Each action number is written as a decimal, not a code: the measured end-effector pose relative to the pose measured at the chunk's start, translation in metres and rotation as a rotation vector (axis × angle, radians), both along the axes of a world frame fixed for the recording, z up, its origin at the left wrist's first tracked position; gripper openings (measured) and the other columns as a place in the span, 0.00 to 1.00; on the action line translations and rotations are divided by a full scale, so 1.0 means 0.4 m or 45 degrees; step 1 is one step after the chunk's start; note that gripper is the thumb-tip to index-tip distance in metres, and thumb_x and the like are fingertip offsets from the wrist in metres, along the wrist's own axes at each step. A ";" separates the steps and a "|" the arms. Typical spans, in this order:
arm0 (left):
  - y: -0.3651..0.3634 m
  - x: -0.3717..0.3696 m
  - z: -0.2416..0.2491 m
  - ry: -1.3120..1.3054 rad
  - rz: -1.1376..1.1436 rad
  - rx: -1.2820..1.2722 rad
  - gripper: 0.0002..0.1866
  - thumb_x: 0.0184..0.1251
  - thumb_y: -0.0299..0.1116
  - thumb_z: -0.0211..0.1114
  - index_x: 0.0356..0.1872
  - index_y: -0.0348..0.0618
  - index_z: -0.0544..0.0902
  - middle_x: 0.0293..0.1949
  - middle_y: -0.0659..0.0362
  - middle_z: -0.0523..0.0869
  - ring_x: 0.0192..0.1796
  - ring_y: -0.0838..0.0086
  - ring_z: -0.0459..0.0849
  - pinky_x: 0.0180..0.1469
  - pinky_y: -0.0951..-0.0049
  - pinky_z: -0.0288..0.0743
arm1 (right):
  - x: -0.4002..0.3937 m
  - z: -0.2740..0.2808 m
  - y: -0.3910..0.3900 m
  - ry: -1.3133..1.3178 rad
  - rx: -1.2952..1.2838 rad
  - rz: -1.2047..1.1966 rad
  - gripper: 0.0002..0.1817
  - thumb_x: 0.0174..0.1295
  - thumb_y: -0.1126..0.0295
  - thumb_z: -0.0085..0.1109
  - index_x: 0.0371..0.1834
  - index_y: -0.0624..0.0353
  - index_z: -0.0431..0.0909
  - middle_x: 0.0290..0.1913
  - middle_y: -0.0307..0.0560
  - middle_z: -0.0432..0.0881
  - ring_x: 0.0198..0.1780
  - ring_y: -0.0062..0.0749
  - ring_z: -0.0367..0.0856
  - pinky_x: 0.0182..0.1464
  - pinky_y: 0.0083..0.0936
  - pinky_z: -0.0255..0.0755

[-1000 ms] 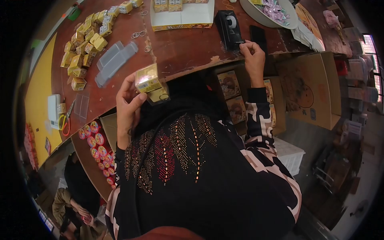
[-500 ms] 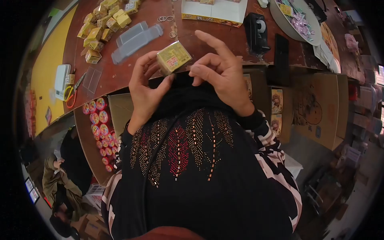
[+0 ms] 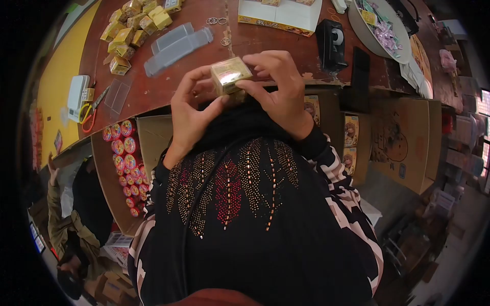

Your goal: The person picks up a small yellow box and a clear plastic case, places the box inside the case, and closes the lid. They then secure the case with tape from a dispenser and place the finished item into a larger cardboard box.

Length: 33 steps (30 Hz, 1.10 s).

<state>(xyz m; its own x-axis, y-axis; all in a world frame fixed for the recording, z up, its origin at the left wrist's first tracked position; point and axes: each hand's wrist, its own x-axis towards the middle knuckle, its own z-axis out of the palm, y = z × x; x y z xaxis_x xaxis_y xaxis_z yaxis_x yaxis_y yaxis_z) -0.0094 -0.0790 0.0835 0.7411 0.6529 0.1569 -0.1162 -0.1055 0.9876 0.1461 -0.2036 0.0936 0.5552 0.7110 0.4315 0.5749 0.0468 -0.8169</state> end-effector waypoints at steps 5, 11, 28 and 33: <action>0.000 0.002 0.010 -0.055 -0.193 -0.440 0.28 0.57 0.23 0.72 0.59 0.35 0.73 0.51 0.54 0.85 0.52 0.73 0.85 0.55 0.71 0.81 | 0.064 -0.004 0.018 -0.550 0.160 0.384 0.24 0.51 0.71 0.76 0.54 0.51 0.82 0.58 0.49 0.75 0.53 0.38 0.80 0.53 0.28 0.78; 0.004 0.000 -0.002 -0.162 -0.182 0.096 0.27 0.53 0.19 0.73 0.57 0.39 0.77 0.60 0.53 0.76 0.64 0.66 0.77 0.60 0.67 0.79 | 0.077 0.009 0.015 0.214 0.031 0.598 0.36 0.72 0.37 0.45 0.66 0.58 0.73 0.64 0.50 0.74 0.59 0.31 0.76 0.50 0.27 0.76; 0.028 0.075 -0.003 -0.324 -0.608 0.909 0.26 0.47 0.24 0.74 0.52 0.54 0.83 0.71 0.49 0.65 0.74 0.48 0.64 0.72 0.49 0.65 | 0.215 0.091 0.006 0.919 -0.772 0.922 0.34 0.60 0.59 0.70 0.67 0.64 0.72 0.56 0.43 0.81 0.53 0.23 0.81 0.54 0.19 0.75; 0.101 0.143 0.002 -0.207 -0.368 1.283 0.34 0.47 0.19 0.69 0.60 0.59 0.81 0.73 0.46 0.63 0.74 0.46 0.63 0.74 0.46 0.60 | 0.322 0.122 -0.005 0.508 -0.435 0.572 0.26 0.60 0.70 0.70 0.60 0.63 0.72 0.48 0.44 0.82 0.44 0.22 0.82 0.45 0.21 0.78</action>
